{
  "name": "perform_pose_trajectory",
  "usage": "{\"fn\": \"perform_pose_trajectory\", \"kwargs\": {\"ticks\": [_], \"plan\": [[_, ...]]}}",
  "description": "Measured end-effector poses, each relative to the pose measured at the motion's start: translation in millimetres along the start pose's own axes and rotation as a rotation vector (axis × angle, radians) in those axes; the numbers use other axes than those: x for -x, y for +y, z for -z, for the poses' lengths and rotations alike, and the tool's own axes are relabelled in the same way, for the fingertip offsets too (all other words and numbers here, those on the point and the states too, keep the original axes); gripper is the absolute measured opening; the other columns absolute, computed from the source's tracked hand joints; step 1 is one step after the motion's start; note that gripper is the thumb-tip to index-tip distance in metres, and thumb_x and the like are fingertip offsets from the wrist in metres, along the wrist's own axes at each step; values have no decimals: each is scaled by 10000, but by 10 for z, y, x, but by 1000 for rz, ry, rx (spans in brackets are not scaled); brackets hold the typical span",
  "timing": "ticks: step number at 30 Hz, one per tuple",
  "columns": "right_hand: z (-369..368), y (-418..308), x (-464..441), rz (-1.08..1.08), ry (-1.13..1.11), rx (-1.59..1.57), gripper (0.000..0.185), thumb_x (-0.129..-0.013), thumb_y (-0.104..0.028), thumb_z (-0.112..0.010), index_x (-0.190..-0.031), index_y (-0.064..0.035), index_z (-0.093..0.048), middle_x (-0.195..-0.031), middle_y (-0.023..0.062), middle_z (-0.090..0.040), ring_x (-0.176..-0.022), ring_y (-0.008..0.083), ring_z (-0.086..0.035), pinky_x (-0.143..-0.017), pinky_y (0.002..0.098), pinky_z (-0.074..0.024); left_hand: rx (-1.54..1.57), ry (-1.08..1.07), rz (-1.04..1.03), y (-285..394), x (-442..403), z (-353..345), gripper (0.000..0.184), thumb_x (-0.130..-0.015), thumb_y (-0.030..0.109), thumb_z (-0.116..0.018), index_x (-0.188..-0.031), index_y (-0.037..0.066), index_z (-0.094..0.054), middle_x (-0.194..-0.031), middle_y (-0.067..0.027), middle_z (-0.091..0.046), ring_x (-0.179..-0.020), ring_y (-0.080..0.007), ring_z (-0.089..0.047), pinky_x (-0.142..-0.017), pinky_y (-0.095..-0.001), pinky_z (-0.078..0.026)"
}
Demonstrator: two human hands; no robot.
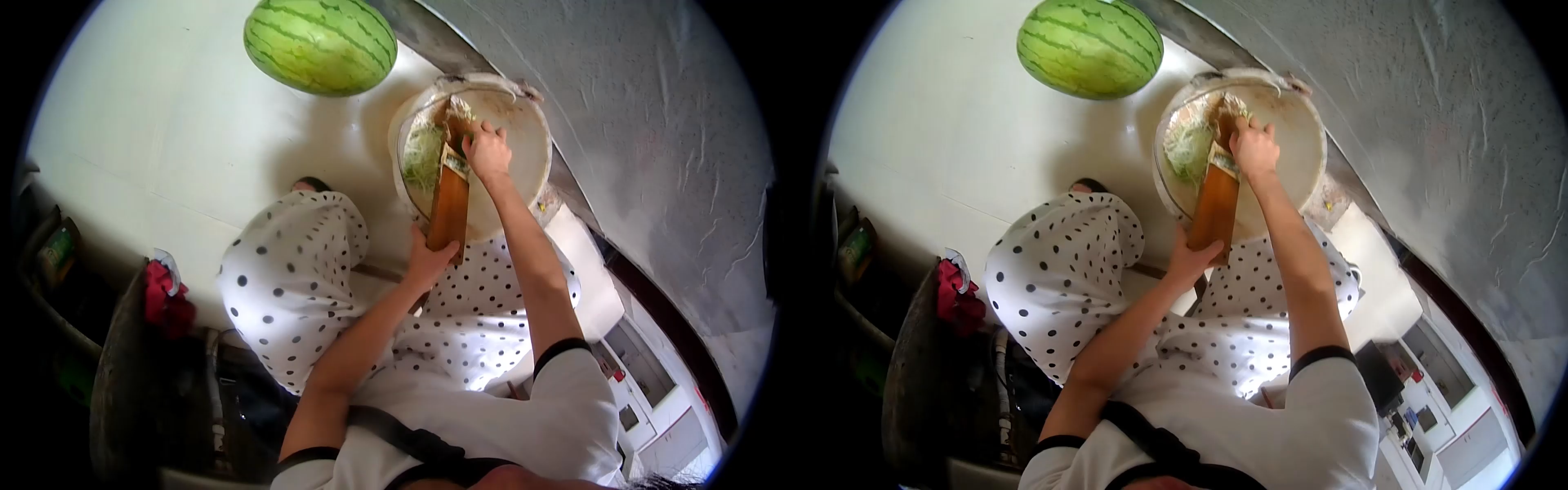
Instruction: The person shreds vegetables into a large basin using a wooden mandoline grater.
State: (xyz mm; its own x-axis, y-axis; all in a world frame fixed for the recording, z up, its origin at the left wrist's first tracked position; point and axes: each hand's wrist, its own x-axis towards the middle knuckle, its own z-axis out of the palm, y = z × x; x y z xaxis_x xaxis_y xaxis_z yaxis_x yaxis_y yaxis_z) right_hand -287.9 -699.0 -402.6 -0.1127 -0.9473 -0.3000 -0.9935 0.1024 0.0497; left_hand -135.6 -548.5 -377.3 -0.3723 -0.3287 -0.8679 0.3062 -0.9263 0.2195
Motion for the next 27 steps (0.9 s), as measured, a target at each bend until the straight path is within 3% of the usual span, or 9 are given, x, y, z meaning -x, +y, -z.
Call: {"fn": "perform_pose_trajectory", "kwargs": {"ticks": [3, 5, 8, 12, 14, 18, 20, 22, 27], "plan": [[208, 13, 366, 34, -12, -61, 213, -740, -215, -603, -944, -157, -579, -879, 63, -565, -845, 343, -536, -546, 448, -514, -52, -20, 12, -50, 20, 1, 937, -760, 114, -644, -1328, -52, 82, -1064, -202, -514, -810, -209, -591, -555, -286, -511], [229, 6, 514, 148, 16, -22, 240, -750, -228, -595, -976, -153, -564, -894, 73, -561, -856, 345, -532, -556, 454, -514, 8, -30, 38, 40, 22, -43, 716, -774, 6, -616, -1254, 29, -84, -1118, -198, -457, -885, -258, -589, -660, -350, -560], [-8, -12, 171, -58, 5, -39, 232, -733, -221, -610, -950, -149, -570, -919, 58, -557, -872, 345, -529, -575, 421, -522, -25, 29, 46, 56, 47, -53, 823, -777, 0, -609, -1302, 23, 24, -1117, -203, -455, -882, -260, -590, -659, -352, -561], [61, -16, 300, -22, 69, -5, 174, -730, -206, -605, -889, -143, -572, -876, 52, -566, -852, 334, -532, -549, 410, -512, -4, -40, 41, 65, -4, -7, 923, -777, 0, -607, -1317, 22, 141, -1118, -210, -454, -880, -265, -592, -660, -352, -561], [265, -106, 683, 153, 169, -83, 161, -733, -193, -599, -879, -138, -562, -851, 53, -562, -838, 329, -531, -525, 421, -497, 13, -27, 77, 94, 55, -41, 946, -776, -3, -609, -1319, 29, 165, -1119, -214, -454, -874, -269, -594, -664, -352, -562], [-107, -67, 10, -89, 1, -7, 230, -722, -206, -616, -941, -149, -579, -915, 61, -555, -879, 356, -526, -571, 414, -524, -7, 30, 1, 118, 113, -84, 954, -764, 95, -641, -1320, -58, 120, -1026, -199, -523, -797, -206, -593, -555, -279, -511], [-35, -35, 182, -64, 9, -23, 242, -717, -200, -617, -951, -150, -579, -924, 63, -555, -883, 358, -525, -565, 421, -524, -43, 7, 36, 66, 43, -20, 912, -770, 4, -620, -1316, 24, 111, -1125, -213, -456, -901, -269, -587, -650, -342, -558], [210, -91, 581, 52, 46, -60, 267, -717, -188, -611, -977, -149, -568, -944, 71, -551, -886, 361, -525, -533, 445, -517, -4, -28, 5, 108, 34, -40, 867, -770, 6, -621, -1304, 26, 62, -1122, -209, -457, -903, -266, -584, -651, -341, -557], [-65, -93, 136, -72, 35, -17, 169, -748, -199, -598, -890, -109, -579, -891, 81, -563, -821, 351, -539, -589, 448, -512, -51, -8, 10, -30, 5, -20, 738, -767, 11, -627, -1248, 37, -67, -1109, -190, -461, -898, -256, -582, -645, -341, -554]]}}
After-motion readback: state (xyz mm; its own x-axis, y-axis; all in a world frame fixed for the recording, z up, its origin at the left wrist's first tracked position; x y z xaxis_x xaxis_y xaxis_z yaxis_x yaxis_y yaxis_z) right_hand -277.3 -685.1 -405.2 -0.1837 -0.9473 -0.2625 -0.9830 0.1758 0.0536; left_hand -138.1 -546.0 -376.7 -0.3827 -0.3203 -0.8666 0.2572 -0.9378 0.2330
